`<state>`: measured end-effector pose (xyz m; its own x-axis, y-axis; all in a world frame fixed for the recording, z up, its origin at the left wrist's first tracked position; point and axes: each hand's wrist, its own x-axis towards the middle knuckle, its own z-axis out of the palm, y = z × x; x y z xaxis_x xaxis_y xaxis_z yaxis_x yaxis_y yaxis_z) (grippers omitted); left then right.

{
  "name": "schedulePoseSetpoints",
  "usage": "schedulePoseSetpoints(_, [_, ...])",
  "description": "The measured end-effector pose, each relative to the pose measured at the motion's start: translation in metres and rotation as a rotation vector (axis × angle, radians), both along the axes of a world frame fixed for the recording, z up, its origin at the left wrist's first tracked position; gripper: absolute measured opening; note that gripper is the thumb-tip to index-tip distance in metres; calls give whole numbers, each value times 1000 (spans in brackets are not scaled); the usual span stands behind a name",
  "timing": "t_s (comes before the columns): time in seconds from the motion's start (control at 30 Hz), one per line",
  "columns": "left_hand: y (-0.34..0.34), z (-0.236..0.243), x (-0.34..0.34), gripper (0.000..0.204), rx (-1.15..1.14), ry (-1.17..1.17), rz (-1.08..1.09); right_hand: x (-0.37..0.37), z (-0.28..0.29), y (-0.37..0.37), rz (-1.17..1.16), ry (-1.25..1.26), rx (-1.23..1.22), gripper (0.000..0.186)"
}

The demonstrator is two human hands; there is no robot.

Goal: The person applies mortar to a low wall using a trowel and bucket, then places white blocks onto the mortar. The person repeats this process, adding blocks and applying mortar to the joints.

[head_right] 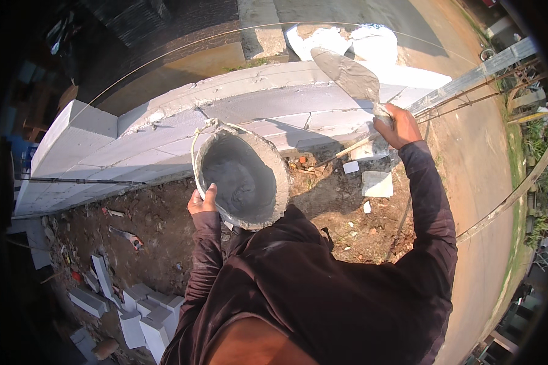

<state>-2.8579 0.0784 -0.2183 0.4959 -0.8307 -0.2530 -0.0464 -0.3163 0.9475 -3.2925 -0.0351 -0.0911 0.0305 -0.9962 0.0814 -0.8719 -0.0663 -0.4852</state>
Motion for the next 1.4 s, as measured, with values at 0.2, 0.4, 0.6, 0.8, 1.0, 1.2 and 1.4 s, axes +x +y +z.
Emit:
schedulePoseSetpoints(0.2, [6, -15, 12, 14, 14, -52, 36, 9, -59, -10, -129, 467, -56, 29])
schedulePoseSetpoints(0.4, [15, -22, 22, 22, 10, -36, 75, 54, -74, 17, -61, 348, -127, 36])
schedulePoseSetpoints(0.6, [23, -38, 35, 24, 1, 3, 83, 24, -37, -13, -39, 309, -105, 40])
schedulePoseSetpoints(0.8, [28, -40, 42, 25, -6, 70, 106, 32, -23, -22, -115, 368, 11, 44])
schedulePoseSetpoints(1.0, [26, -38, 58, 20, 65, 20, 105, 129, -38, -13, -7, 472, -65, 37])
schedulePoseSetpoints(1.2, [26, -51, 81, 14, 16, -2, 53, 231, -42, -3, 87, 370, -76, 41])
schedulePoseSetpoints(1.4, [30, -54, 112, 12, 7, -19, 46, 327, -78, 14, 125, 146, -95, 46])
